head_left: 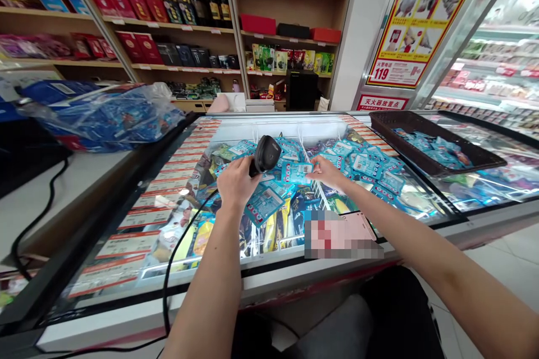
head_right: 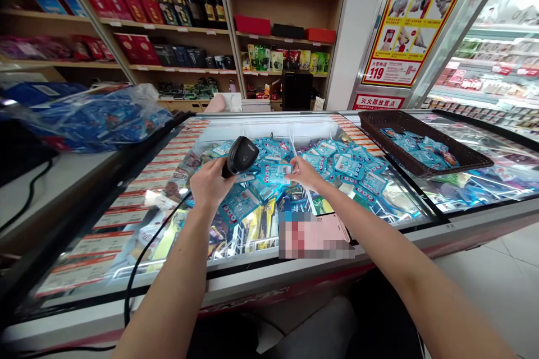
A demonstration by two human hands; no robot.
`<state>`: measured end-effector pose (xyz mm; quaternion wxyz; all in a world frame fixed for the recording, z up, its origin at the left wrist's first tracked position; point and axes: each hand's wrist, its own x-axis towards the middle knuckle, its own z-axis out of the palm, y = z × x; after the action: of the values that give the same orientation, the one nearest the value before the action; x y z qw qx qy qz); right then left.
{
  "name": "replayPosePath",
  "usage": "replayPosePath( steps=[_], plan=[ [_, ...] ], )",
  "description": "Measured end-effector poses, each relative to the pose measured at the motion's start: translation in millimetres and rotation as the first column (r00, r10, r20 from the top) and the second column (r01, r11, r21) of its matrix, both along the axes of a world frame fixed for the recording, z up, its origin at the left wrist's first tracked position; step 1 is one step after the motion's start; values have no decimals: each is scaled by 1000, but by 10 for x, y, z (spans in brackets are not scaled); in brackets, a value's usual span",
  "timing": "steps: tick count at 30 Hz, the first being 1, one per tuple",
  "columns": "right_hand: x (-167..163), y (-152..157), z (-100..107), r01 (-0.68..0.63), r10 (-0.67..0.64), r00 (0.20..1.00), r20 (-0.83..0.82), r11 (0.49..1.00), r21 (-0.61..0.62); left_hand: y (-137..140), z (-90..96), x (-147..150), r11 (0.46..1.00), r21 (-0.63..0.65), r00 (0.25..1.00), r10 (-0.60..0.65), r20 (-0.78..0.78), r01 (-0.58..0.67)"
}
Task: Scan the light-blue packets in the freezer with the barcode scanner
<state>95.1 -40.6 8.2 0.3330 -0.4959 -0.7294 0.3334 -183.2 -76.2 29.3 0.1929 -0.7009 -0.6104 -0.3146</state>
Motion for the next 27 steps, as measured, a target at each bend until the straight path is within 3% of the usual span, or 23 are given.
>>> replayPosePath(
  steps=[5,10,18,27],
  plan=[
    [325,62,0,79,-68,985,-157,995,66,34,-39,19,998,-24,997,-67,-48,66],
    [530,75,-40,126,-101,980,-172,981,145,33,-34,84,992,5,982,-122,-143,125],
    [562,188,-168,106,-88,993,-79,961,257,36,-18,265,976,-16,945,-214,-249,217],
    [540,311,-209,241,-181,958,-221,928,284,107,104,560,961,-179,917,-258,-305,211]
  ],
)
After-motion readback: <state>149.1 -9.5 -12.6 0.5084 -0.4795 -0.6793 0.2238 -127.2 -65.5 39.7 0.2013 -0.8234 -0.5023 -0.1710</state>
